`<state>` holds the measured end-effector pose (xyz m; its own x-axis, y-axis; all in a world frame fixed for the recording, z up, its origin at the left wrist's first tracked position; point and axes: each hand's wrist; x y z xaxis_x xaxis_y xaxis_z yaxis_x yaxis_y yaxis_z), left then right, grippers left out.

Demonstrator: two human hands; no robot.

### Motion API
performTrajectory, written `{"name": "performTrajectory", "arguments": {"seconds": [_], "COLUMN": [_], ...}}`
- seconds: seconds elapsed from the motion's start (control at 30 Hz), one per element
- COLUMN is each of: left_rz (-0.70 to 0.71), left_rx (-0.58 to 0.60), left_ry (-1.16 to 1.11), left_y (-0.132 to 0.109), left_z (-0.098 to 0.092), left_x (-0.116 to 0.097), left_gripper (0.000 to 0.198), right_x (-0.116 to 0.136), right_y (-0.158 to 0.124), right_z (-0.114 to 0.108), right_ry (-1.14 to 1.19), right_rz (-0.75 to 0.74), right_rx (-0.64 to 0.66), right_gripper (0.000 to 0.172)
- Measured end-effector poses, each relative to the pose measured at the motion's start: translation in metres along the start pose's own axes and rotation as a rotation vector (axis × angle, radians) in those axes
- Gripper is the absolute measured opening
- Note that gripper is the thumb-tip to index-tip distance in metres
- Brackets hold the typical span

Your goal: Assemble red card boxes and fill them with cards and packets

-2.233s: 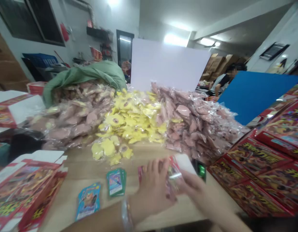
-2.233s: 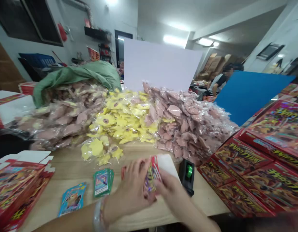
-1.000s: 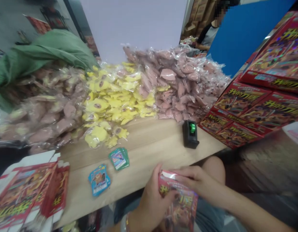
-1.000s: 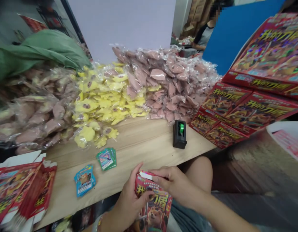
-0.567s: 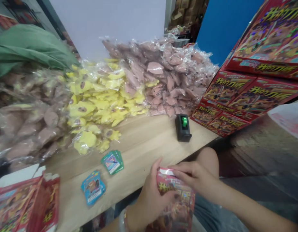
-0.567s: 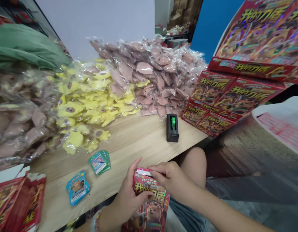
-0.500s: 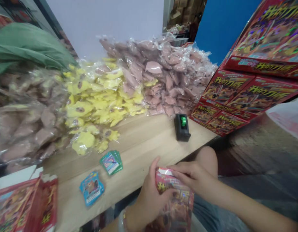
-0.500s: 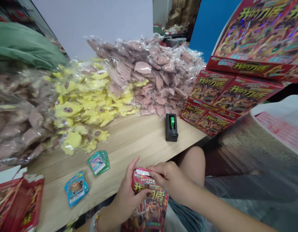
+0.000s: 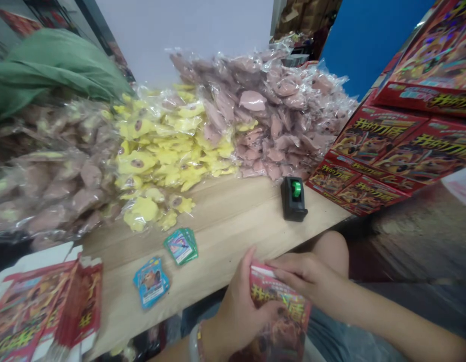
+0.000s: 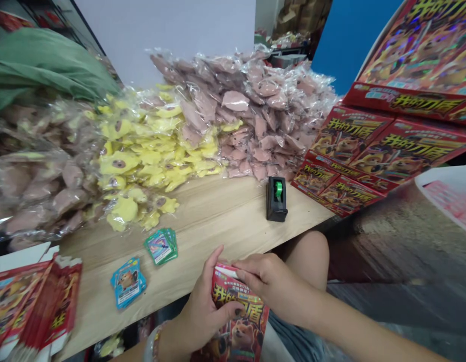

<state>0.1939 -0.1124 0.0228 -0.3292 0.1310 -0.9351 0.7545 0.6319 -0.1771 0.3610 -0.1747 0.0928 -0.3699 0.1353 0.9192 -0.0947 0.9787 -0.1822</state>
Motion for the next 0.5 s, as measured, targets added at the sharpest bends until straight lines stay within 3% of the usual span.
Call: {"name": "performTrajectory", "arguments": {"seconds": [0.07, 0.1, 0.2, 0.23, 0.27, 0.33, 0.37, 0.43, 0.5], "left_rz": [0.078, 0.107, 0.183, 0.239, 0.315, 0.509, 0.598, 0.717, 0.755], "left_rx": [-0.022, 0.035, 0.391, 0.442, 0.415, 0.197, 0.1, 0.019, 0.023], "left_ry": [-0.025, -0.051, -0.016, 0.065, 0.174, 0.391, 0.473, 0.587, 0.652], "left_y": [0.005, 0.009, 0.03, 0.038, 0.048, 0.071, 0.083, 0.105, 0.121], "left_z": [-0.009, -0.018, -0.056, -0.07, -0.081, -0.093, -0.092, -0.083, -0.07], "left_x": [-0.005, -0.012, -0.042, -0.052, -0.06, -0.067, -0.065, -0.052, -0.035], "left_gripper": [0.084, 0.079, 0.057, 0.048, 0.042, 0.034, 0.033, 0.031, 0.031], "right_x": [0.013, 0.017, 0.005, -0.007, -0.022, -0.056, -0.072, -0.098, -0.114], "right_y": [-0.011, -0.016, -0.02, -0.016, -0.01, 0.008, 0.019, 0.04, 0.058], "right_z": [0.006, 0.009, 0.005, -0.004, -0.017, -0.048, -0.063, -0.087, -0.099], "right_ry": [-0.027, -0.039, -0.026, -0.018, -0.01, 0.04, 0.099, 0.221, 0.325], "right_rz": [0.015, 0.02, 0.002, 0.007, 0.047, 0.246, 0.375, 0.55, 0.623], "right_rx": [0.057, 0.038, -0.24, -0.392, -0.545, -0.848, -0.934, -0.954, -0.859], "right_gripper": [0.044, 0.051, 0.054, 0.051, 0.049, 0.045, 0.043, 0.035, 0.027]}}
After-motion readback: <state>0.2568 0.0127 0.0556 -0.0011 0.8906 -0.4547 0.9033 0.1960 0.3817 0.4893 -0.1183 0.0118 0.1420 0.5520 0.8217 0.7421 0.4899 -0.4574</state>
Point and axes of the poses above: each hand's wrist, its own y-axis towards the middle knuckle, its own z-axis out of the palm, x = y × z, and after that the axes turned 2 degrees about x, right-handed
